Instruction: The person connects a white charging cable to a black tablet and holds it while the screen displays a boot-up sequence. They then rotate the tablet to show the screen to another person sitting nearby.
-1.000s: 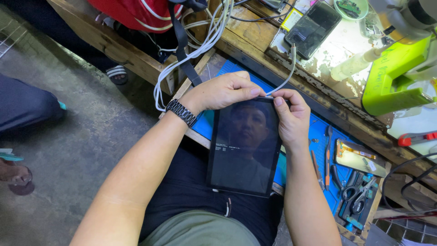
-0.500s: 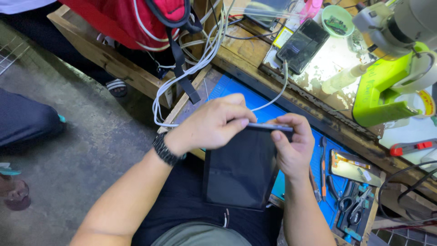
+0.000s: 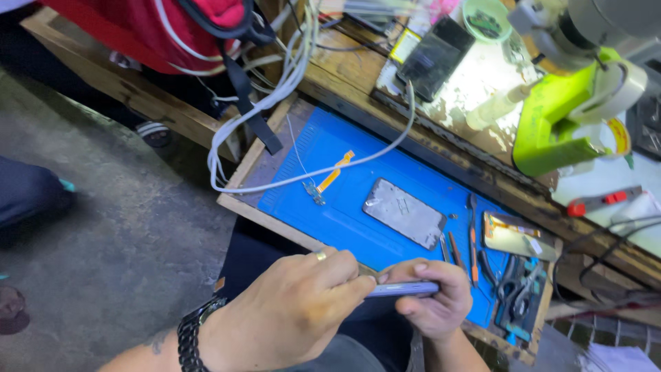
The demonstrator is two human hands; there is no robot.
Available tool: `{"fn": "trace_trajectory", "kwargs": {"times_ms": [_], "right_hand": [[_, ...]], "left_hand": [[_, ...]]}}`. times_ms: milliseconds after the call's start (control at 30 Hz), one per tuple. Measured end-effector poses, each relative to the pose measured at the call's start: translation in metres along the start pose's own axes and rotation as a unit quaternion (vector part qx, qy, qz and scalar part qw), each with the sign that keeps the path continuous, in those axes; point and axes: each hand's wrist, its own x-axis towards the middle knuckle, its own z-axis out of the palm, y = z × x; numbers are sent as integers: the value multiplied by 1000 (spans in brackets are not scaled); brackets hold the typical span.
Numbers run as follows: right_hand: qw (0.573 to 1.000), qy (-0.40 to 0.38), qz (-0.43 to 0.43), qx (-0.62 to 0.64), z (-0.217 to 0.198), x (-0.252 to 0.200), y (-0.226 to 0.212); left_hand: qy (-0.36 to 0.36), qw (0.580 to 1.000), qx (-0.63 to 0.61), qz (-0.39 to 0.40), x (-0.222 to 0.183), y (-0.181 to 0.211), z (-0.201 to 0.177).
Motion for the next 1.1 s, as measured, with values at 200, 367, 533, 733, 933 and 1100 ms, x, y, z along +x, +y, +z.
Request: {"fn": "trace_trajectory", "kwargs": {"times_ms": [200,367,533,733,933,1100], "right_hand": [[999,-24,-17,-30,-1,-33,-17],[998,-21,-13,-60,-1,-47,-28],[996,-22,-11,-91,-3,-64,-35],[997,-4,26,-69,-4,-80,-39],[998,6,30,-62,-6,-93,-35],[998,22,52,-12,-6,-98,-27]], "left_hand": [[-42,997,-40,41,-12,2,26],[-54,995,-41,78,-15,1,45],[-56,990,7,131,-18,0,60],[-86,988,-2,129,-15,4,72],[-105,988,-22,111,-15,6,77],[-112,990,-54,60,-13,1,79]]}}
